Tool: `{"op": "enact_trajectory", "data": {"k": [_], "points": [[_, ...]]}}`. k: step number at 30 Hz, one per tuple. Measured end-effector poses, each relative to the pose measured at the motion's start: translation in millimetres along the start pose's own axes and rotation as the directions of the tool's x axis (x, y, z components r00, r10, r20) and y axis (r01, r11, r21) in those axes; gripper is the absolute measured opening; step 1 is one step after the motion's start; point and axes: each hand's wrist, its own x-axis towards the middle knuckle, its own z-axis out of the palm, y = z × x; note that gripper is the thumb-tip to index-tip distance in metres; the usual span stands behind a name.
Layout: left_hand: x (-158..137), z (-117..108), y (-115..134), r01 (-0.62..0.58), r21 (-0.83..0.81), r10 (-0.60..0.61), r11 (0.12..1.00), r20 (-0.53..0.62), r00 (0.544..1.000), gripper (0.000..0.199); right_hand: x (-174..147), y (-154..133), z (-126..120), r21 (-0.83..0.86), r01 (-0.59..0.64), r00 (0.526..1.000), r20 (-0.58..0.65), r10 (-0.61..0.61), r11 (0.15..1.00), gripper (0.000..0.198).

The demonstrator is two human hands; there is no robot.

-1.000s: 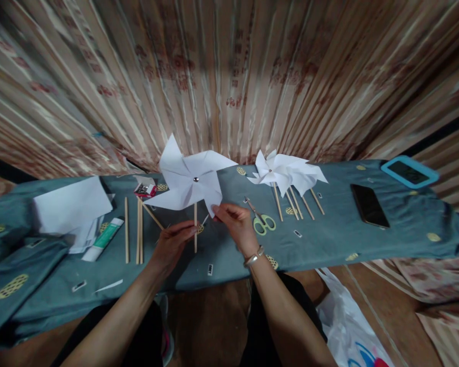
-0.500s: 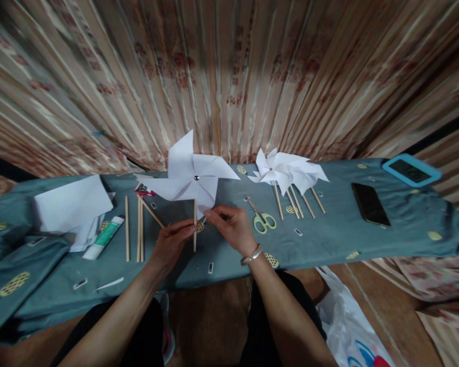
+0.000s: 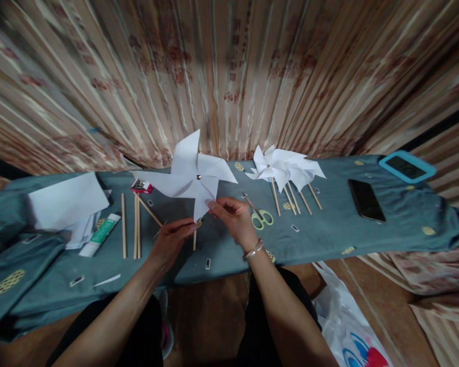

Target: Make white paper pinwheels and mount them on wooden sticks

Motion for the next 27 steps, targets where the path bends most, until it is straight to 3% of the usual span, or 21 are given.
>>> {"op": "enact_trajectory", "data": {"k": [5, 9, 12, 14, 16, 22, 27], "points": [[1, 0, 0, -0.015, 0.019, 0.014, 1.000, 0.040, 0.999, 0.028, -7, -1, 9, -0.078, 0.034, 0.997, 0.078, -0.028, 0.996, 0.037], [1, -2, 0, -0.023, 0.039, 0.022, 0.999, 0.024, 0.999, 0.028, -15, -11, 0, -0.146, 0.095, 0.993, 0.078, -0.084, 0.985, 0.034], [0, -4, 0, -0.020, 0.042, 0.020, 0.999, 0.009, 1.000, 0.027, -14, -16, -21, -0.186, 0.147, 0.972, -0.154, -0.176, 0.972, 0.026], [-1, -5, -1, 0.000, 0.053, -0.001, 0.999, 0.020, 1.000, 0.027, -8, -13, -35, -0.203, 0.156, 0.907, -0.359, -0.222, 0.967, 0.021], [-3, -6, -1, 0.016, 0.081, -0.020, 0.997, 0.046, 0.999, 0.028, -1, -9, -45, -0.183, 0.174, 0.870, -0.432, -0.238, 0.968, 0.025], [-6, -5, -1, 0.034, 0.152, -0.051, 0.988, 0.108, 0.993, 0.028, 8, -3, -48, 0.011, 0.114, 0.937, -0.333, -0.104, 0.993, 0.036], [-5, -5, 0, 0.052, 0.121, -0.060, 0.991, 0.071, 0.996, 0.029, 0, -7, -37, 0.084, 0.049, 0.955, -0.295, -0.022, 0.995, 0.031]]}}
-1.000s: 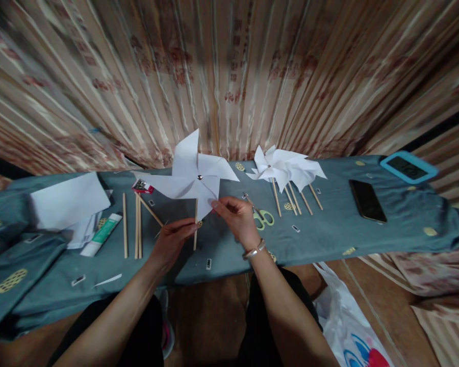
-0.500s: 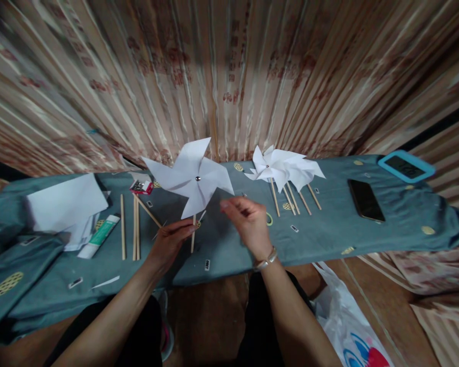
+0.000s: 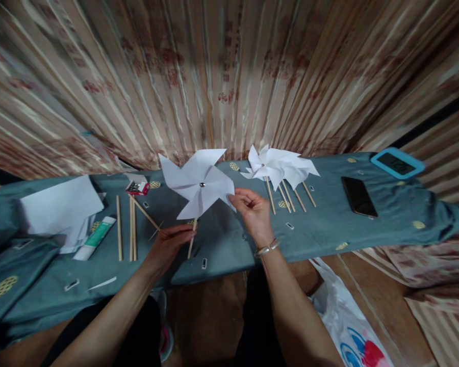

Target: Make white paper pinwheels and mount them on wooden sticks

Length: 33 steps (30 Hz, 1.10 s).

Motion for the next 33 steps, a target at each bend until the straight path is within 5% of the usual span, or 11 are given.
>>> {"op": "enact_trajectory", "data": {"k": [16, 21, 24, 29, 33], "points": [[0, 3, -3, -0.057, -0.035, 0.056, 0.998, -0.023, 0.998, 0.028, -33, 12, 41, -0.062, -0.154, 0.942, 0.290, 0.166, 0.986, 0.033], [0, 3, -1, -0.061, -0.069, 0.062, 0.996, 0.000, 0.998, 0.030, -41, 8, 40, -0.155, -0.057, 0.921, 0.373, 0.112, 0.986, 0.037], [1, 2, -1, -0.056, -0.040, 0.055, 0.998, -0.039, 0.998, 0.028, -35, 2, 24, -0.201, 0.052, 0.959, 0.284, 0.008, 0.978, 0.038], [0, -1, -2, -0.025, -0.021, 0.025, 0.999, -0.033, 0.999, 0.026, -10, -1, -8, -0.140, 0.091, 0.992, -0.073, -0.102, 0.986, 0.032], [-2, -1, -3, -0.005, 0.010, 0.004, 1.000, 0.030, 1.000, 0.025, 1, 5, -15, -0.034, 0.068, 0.991, -0.112, -0.071, 0.997, 0.036]]}}
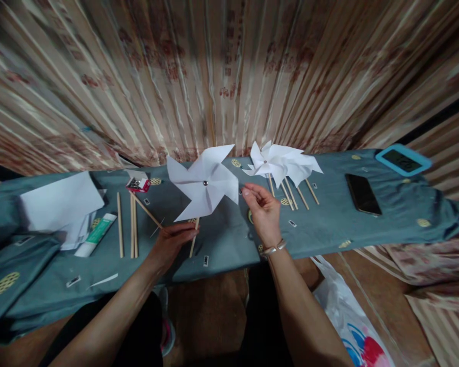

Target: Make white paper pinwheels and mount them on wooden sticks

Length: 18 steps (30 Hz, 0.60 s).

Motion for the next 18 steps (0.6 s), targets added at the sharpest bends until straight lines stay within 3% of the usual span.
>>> {"op": "enact_trajectory", "data": {"k": [5, 10, 18], "points": [[-1, 0, 0, -0.004, 0.021, 0.003, 1.000, 0.034, 0.999, 0.023, -4, 0, 5, 0.018, -0.067, 0.997, 0.039, 0.067, 0.998, 0.031], [0, 0, 2, 0.005, 0.013, -0.005, 1.000, -0.014, 1.000, 0.026, -13, -2, 8, -0.049, -0.087, 0.994, 0.068, 0.090, 0.995, 0.027], [2, 2, 1, -0.027, -0.008, 0.027, 1.000, -0.081, 0.996, 0.030, -28, -2, 18, -0.038, -0.178, 0.958, 0.223, 0.182, 0.983, 0.033]]}}
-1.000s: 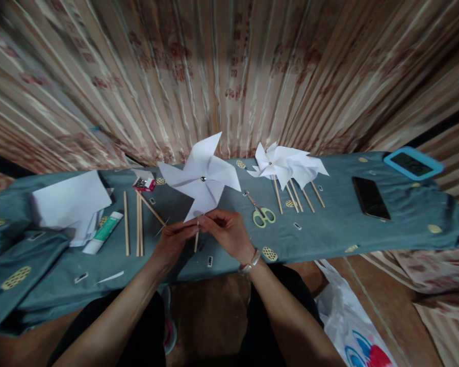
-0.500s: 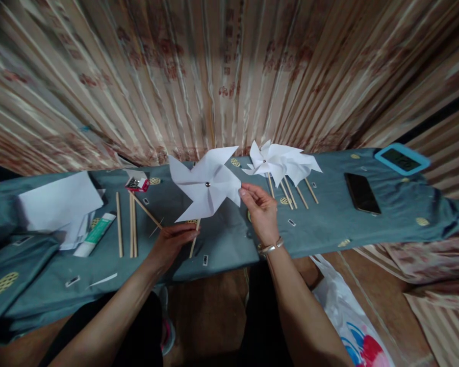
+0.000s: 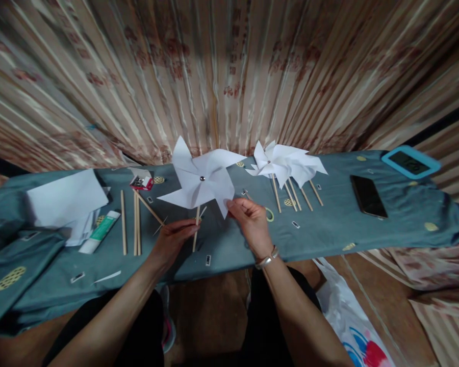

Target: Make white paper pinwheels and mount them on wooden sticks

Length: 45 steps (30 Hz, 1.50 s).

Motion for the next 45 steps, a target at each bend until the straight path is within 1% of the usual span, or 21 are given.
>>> {"op": "enact_trajectory", "data": {"k": [4, 7, 9, 13, 15, 16, 18, 20, 22, 23, 24, 26, 28, 31, 38, 42, 45], "points": [[1, 0, -3, -0.017, -0.011, 0.017, 1.000, -0.010, 1.000, 0.028, -4, 3, 10, -0.031, 0.024, 0.995, 0.092, -0.021, 0.999, 0.036], [2, 1, -5, -0.031, -0.008, 0.031, 0.999, -0.001, 1.000, 0.025, -7, 6, 20, -0.020, -0.003, 0.990, 0.138, 0.006, 1.000, 0.037], [2, 1, -6, -0.031, -0.020, 0.031, 0.999, 0.027, 0.999, 0.024, -9, 8, 27, -0.022, -0.025, 0.985, 0.169, 0.029, 0.999, 0.036], [1, 1, -4, -0.043, -0.061, 0.048, 0.997, 0.091, 0.995, 0.025, -14, 7, 36, -0.044, -0.031, 0.952, 0.302, 0.043, 0.999, 0.036], [1, 1, -2, -0.049, -0.057, 0.054, 0.997, 0.093, 0.994, 0.024, -17, 4, 36, -0.043, -0.015, 0.937, 0.347, 0.029, 0.999, 0.037], [0, 1, -1, -0.047, -0.053, 0.051, 0.998, 0.086, 0.995, 0.024, -17, 2, 34, -0.043, -0.003, 0.937, 0.350, 0.018, 0.999, 0.037], [0, 0, 0, -0.034, -0.042, 0.036, 0.999, 0.060, 0.998, 0.025, -16, -3, 25, -0.049, 0.028, 0.948, 0.319, -0.011, 0.998, 0.036], [0, 0, 0, -0.024, -0.034, 0.025, 0.999, 0.025, 0.999, 0.026, -11, -7, 11, -0.056, 0.062, 0.968, 0.248, -0.047, 0.996, 0.034], [0, -1, 0, -0.020, -0.030, 0.020, 0.999, 0.003, 1.000, 0.026, -1, -10, -4, -0.043, 0.100, 0.989, 0.118, -0.094, 0.994, 0.031], [-1, -2, 0, -0.020, -0.031, 0.020, 0.999, 0.001, 1.000, 0.026, 5, -10, -11, -0.024, 0.124, 0.992, 0.019, -0.124, 0.992, 0.029], [-1, -2, 1, -0.020, -0.033, 0.020, 0.999, 0.004, 1.000, 0.026, 12, -10, -17, -0.012, 0.154, 0.986, -0.066, -0.154, 0.988, 0.026], [-2, -2, 1, -0.014, -0.030, 0.015, 0.999, 0.015, 1.000, 0.026, 23, -9, -24, -0.026, 0.192, 0.970, -0.145, -0.194, 0.981, 0.024], [-2, -3, 1, -0.003, -0.020, 0.004, 1.000, 0.020, 1.000, 0.026, 30, -7, -25, -0.052, 0.198, 0.968, -0.147, -0.204, 0.979, 0.029], [-3, -3, 1, 0.008, -0.003, -0.008, 1.000, 0.026, 1.000, 0.027, 34, -5, -20, -0.071, 0.179, 0.977, -0.108, -0.185, 0.981, 0.033], [-2, -6, 0, 0.002, -0.004, -0.002, 1.000, 0.029, 1.000, 0.025, 27, -6, -11, -0.103, 0.142, 0.986, -0.068, -0.149, 0.985, 0.023], [-2, -6, 2, -0.002, 0.002, 0.002, 1.000, 0.021, 1.000, 0.027, 21, -4, -8, -0.089, 0.104, 0.994, -0.013, -0.105, 0.991, 0.024], [-2, -5, 2, -0.009, 0.002, 0.009, 1.000, 0.003, 1.000, 0.028, 15, -1, -4, -0.083, 0.074, 0.996, 0.060, -0.069, 0.994, 0.028]]}}
